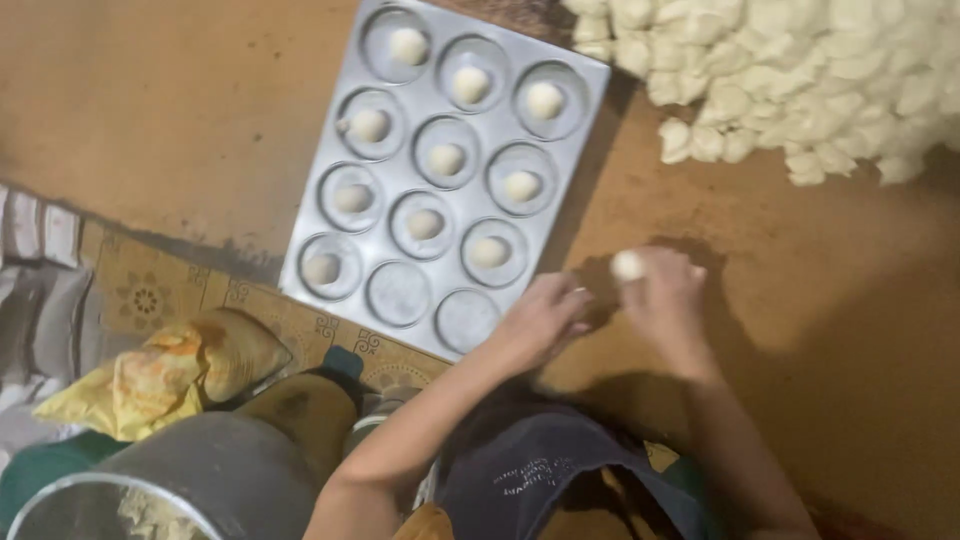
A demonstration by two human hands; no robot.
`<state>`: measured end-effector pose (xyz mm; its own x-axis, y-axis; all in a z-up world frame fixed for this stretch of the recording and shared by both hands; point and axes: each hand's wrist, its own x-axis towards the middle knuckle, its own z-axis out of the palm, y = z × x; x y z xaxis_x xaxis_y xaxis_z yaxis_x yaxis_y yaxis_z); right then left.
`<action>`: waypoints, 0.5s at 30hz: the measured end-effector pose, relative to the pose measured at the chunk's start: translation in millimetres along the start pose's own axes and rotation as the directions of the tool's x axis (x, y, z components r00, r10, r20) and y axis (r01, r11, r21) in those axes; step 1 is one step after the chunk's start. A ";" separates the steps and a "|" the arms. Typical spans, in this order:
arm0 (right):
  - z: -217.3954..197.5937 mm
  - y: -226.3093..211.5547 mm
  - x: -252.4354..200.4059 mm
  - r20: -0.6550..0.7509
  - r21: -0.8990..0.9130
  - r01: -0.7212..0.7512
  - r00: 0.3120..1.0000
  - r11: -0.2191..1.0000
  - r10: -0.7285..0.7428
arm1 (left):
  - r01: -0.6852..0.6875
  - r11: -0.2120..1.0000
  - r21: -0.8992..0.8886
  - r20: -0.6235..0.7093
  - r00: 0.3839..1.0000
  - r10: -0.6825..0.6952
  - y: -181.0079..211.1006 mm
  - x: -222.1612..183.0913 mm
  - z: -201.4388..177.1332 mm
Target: Rolling small pieces of dough into balls and placing them into a baking tray
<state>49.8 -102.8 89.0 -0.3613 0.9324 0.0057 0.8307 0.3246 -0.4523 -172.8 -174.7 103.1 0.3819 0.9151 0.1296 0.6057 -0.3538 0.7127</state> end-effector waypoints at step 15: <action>18.2 -111.1 6.0 -0.108 0.125 0.694 0.720 0.709 -0.686 | 0.739 0.653 -0.167 -0.854 0.223 -0.471 -44.2 -199.7 -14.7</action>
<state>-52.4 -136.2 123.1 -0.7839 0.4656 0.4109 0.2850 0.8576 -0.4281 -286.1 -339.0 55.8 -0.7958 0.5360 0.2819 0.5612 0.4779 0.6758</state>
